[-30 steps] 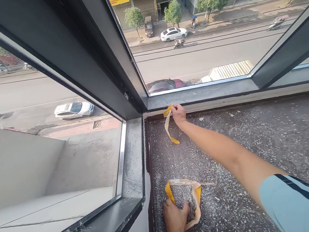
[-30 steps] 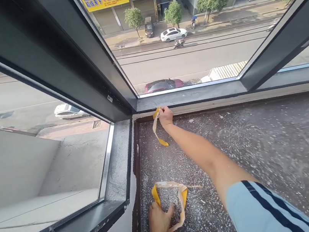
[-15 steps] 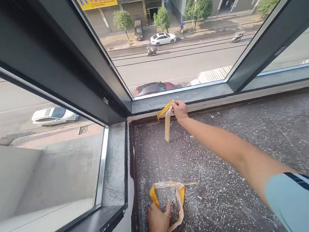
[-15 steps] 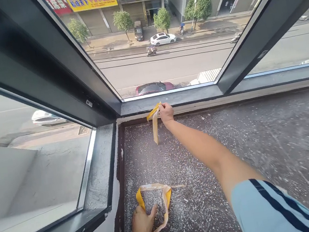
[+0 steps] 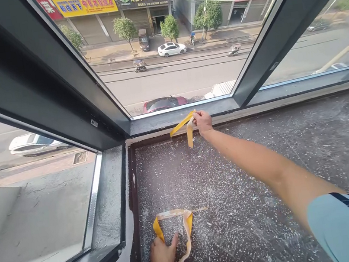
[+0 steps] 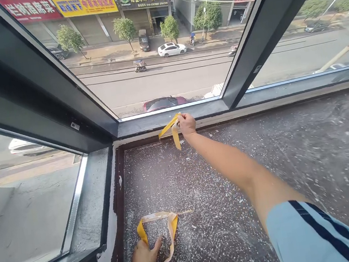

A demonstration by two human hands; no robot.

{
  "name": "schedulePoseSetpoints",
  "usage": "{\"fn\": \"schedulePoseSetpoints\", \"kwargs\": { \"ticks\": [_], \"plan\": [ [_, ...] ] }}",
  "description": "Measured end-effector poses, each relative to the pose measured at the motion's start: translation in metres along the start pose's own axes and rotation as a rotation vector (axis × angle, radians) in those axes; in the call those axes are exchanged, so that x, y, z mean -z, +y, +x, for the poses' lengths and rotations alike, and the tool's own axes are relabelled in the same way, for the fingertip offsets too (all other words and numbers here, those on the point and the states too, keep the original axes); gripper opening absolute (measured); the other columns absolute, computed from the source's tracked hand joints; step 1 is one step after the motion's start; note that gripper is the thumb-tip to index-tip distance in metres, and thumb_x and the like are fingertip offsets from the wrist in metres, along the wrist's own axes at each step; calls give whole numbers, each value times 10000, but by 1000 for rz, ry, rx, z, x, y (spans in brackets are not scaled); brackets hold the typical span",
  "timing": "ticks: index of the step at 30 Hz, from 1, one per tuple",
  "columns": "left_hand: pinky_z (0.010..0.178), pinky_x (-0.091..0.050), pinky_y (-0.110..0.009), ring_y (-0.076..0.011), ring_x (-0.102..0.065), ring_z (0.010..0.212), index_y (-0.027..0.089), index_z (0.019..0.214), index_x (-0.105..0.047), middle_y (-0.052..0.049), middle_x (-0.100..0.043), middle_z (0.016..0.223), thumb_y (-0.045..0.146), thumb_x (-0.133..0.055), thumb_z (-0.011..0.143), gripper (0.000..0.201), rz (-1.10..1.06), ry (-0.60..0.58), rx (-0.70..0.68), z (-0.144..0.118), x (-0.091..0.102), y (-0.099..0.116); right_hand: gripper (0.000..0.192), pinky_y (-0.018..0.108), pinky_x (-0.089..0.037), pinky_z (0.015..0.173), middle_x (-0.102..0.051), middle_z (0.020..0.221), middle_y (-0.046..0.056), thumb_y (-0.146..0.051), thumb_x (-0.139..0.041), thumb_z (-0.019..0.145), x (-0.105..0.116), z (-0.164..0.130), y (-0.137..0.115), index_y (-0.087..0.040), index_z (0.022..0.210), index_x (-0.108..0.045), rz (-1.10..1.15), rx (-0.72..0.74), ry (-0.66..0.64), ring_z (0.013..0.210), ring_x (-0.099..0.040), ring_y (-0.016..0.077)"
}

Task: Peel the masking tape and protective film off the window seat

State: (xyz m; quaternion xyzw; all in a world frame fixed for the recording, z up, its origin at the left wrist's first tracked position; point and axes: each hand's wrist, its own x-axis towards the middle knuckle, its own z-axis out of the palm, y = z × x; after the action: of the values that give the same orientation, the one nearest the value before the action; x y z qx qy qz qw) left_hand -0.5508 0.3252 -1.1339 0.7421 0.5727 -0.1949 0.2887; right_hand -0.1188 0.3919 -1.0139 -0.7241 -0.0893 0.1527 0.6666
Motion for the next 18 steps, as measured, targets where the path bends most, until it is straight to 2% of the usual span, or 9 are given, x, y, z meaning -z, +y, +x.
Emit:
{"fn": "schedulePoseSetpoints", "kwargs": {
  "ticks": [7,13,18],
  "plan": [
    [694,-444,-364,-324,-576,835,107,807,-507,-191,-604,831,664,-400,625,596,10,-17,16,2,2,2,102,177,-345,410,-433,472,-70,-238,-500,739,38,17,-22,-170,676,-457,50,-8,29,399,-396,56],
    [671,-447,-380,-344,-596,805,151,681,-501,-188,-621,770,678,-382,622,544,-19,-53,-11,-2,11,11,120,160,-311,368,-438,449,-72,-210,-540,712,74,29,-36,-169,637,-456,106,10,49,375,-379,41],
    [626,-439,-392,-330,-598,717,195,597,-478,-119,-608,650,660,-415,614,470,-104,-92,-25,3,11,6,126,150,-304,355,-439,436,-76,-187,-537,707,102,41,-43,-169,612,-456,112,7,88,376,-385,38]
  ]
}}
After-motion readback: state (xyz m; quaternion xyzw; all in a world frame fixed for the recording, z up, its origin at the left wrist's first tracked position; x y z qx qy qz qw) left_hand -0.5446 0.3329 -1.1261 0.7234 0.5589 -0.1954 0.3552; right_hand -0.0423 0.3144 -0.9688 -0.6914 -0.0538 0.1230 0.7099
